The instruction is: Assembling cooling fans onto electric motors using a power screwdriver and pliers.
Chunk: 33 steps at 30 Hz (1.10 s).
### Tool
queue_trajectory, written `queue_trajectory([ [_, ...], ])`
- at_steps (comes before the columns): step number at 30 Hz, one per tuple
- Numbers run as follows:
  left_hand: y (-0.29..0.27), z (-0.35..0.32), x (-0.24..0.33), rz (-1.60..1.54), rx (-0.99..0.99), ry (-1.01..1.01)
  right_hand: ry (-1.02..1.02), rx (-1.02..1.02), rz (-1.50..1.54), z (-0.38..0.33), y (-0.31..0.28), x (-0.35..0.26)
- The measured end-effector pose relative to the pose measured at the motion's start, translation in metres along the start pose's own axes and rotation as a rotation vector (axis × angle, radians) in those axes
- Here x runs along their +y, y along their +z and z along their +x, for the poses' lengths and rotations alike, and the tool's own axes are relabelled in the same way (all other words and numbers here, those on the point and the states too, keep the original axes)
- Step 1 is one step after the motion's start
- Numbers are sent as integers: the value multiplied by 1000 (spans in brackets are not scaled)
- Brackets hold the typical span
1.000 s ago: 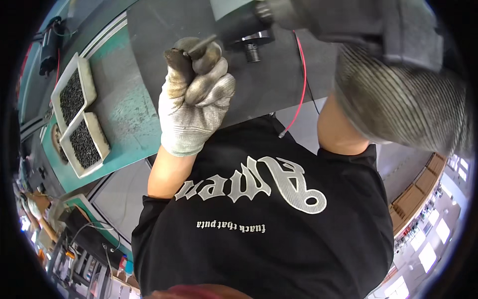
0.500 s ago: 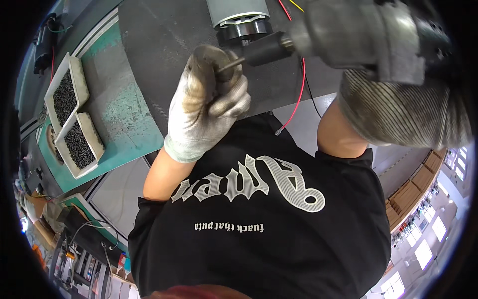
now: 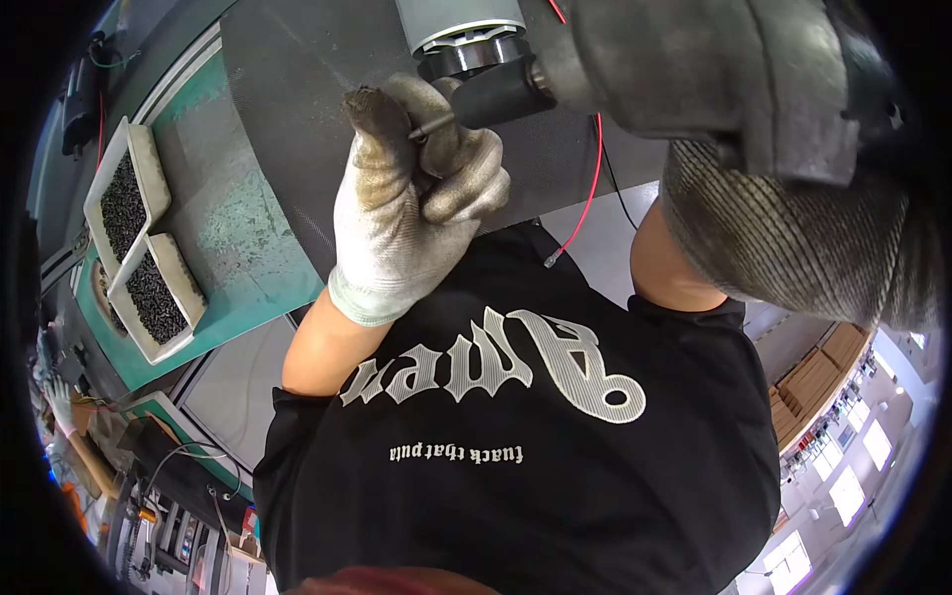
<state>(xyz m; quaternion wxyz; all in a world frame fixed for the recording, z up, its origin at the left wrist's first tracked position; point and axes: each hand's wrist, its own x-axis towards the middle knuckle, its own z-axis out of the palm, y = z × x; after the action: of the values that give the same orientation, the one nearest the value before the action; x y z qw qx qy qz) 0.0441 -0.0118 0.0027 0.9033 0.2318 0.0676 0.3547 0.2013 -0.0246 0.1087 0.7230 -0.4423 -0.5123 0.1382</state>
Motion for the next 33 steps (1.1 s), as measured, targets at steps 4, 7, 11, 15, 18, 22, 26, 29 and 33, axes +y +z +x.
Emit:
queue_trajectory([
  [4, 2, 1, -2, -14, 42, 45, 7, 15, -40, 2, -5, 7],
  [7, 2, 1, -4, 88, 118, 84, 10, 32, -77, 0, -5, 7],
  [11, 8, -5, -5, 251, 272, 47, 18, 48, -123, -5, 5, 10],
  [15, 3, -10, -9, 54, 229, -226, 31, 61, -171, -7, 0, 13],
  [18, -10, -13, -17, -265, 70, -489, 39, 72, -208, -9, 1, 13],
  [22, -19, -12, -22, -38, 131, -412, 44, 90, -265, -14, 2, 12],
  [26, -15, -11, -15, -263, 366, -499, 40, 103, -310, -4, -12, 22],
  [29, -22, -2, -23, -334, 358, -417, 34, 112, -340, -1, -13, 36],
  [33, -25, 1, -23, -328, 307, -288, 42, 108, -366, -7, 4, 35],
])
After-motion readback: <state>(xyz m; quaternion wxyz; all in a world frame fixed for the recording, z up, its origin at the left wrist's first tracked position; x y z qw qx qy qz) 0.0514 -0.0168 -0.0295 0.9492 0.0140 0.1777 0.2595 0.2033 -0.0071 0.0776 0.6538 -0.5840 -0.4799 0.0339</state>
